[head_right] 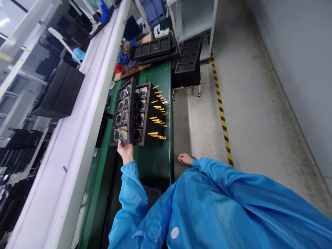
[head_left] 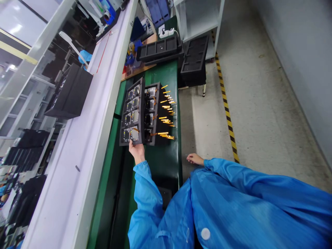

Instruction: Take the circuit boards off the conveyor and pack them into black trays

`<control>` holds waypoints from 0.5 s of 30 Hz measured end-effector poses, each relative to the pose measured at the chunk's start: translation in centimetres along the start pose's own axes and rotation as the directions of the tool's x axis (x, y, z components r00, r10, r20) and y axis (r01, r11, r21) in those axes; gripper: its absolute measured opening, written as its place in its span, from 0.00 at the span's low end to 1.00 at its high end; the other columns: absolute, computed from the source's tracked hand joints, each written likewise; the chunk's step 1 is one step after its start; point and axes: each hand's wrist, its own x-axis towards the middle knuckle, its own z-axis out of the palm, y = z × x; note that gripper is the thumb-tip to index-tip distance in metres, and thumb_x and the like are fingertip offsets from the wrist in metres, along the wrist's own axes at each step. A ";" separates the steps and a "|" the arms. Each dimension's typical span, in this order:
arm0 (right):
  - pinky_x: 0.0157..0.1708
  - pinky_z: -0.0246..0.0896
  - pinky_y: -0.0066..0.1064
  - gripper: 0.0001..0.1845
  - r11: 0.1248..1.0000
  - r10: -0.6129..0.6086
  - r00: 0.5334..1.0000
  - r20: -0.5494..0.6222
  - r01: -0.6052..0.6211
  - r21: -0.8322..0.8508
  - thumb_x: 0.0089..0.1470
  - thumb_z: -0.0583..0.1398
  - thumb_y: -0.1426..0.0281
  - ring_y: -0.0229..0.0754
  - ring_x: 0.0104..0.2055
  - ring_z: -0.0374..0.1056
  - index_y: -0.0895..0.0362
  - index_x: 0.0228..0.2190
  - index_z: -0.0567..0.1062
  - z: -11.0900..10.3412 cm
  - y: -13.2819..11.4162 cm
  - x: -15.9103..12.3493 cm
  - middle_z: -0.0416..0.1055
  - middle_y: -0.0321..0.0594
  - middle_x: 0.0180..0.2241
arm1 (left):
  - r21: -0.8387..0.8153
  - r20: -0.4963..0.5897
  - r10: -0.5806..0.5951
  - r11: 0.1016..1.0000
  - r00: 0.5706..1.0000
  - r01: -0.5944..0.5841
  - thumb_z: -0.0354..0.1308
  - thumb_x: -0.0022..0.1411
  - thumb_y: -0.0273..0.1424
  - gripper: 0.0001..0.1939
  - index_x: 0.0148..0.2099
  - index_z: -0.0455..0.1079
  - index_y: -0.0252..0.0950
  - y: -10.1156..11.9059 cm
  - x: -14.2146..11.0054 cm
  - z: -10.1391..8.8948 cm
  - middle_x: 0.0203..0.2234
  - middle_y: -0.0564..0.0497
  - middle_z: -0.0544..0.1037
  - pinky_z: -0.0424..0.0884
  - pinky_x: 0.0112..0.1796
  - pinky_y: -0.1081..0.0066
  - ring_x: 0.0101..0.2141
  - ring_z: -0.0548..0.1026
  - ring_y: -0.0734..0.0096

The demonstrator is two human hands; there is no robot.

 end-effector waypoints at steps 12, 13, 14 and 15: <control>0.28 0.62 0.24 0.05 1.000 0.013 0.999 -0.032 -0.012 0.005 0.54 0.63 0.72 0.35 0.26 0.69 0.56 0.27 0.78 -0.8 -0.3 -0.3 0.77 0.37 0.25 | 0.030 0.012 -0.074 0.997 0.997 0.074 0.60 0.74 0.39 0.23 0.64 0.76 0.32 -1.7 -2.8 0.8 0.57 0.37 0.83 0.74 0.65 0.56 0.62 0.78 0.55; 0.28 0.62 0.24 0.05 1.000 0.014 0.999 -0.035 -0.014 0.006 0.54 0.64 0.71 0.35 0.26 0.69 0.56 0.27 0.78 -0.9 -0.3 -0.3 0.77 0.37 0.26 | 0.025 0.000 -0.088 0.996 0.996 0.088 0.58 0.75 0.37 0.22 0.64 0.76 0.32 -1.7 -2.9 0.9 0.57 0.37 0.83 0.74 0.65 0.57 0.63 0.78 0.56; 0.28 0.63 0.24 0.05 1.000 0.014 0.999 -0.037 -0.014 0.006 0.54 0.64 0.71 0.35 0.27 0.70 0.56 0.27 0.78 -0.9 -0.3 -0.3 0.77 0.38 0.26 | 0.020 -0.011 -0.099 0.995 0.995 0.099 0.57 0.76 0.36 0.21 0.65 0.76 0.32 -1.7 -2.8 1.0 0.57 0.37 0.83 0.73 0.65 0.57 0.63 0.78 0.57; 0.29 0.63 0.25 0.05 1.000 0.015 0.999 -0.038 -0.015 0.006 0.54 0.65 0.71 0.36 0.27 0.70 0.56 0.27 0.78 -1.0 -0.3 -0.4 0.78 0.38 0.26 | 0.014 -0.020 -0.108 0.994 0.994 0.109 0.56 0.76 0.35 0.21 0.65 0.76 0.32 -1.7 -2.7 1.1 0.58 0.37 0.83 0.73 0.65 0.57 0.63 0.78 0.57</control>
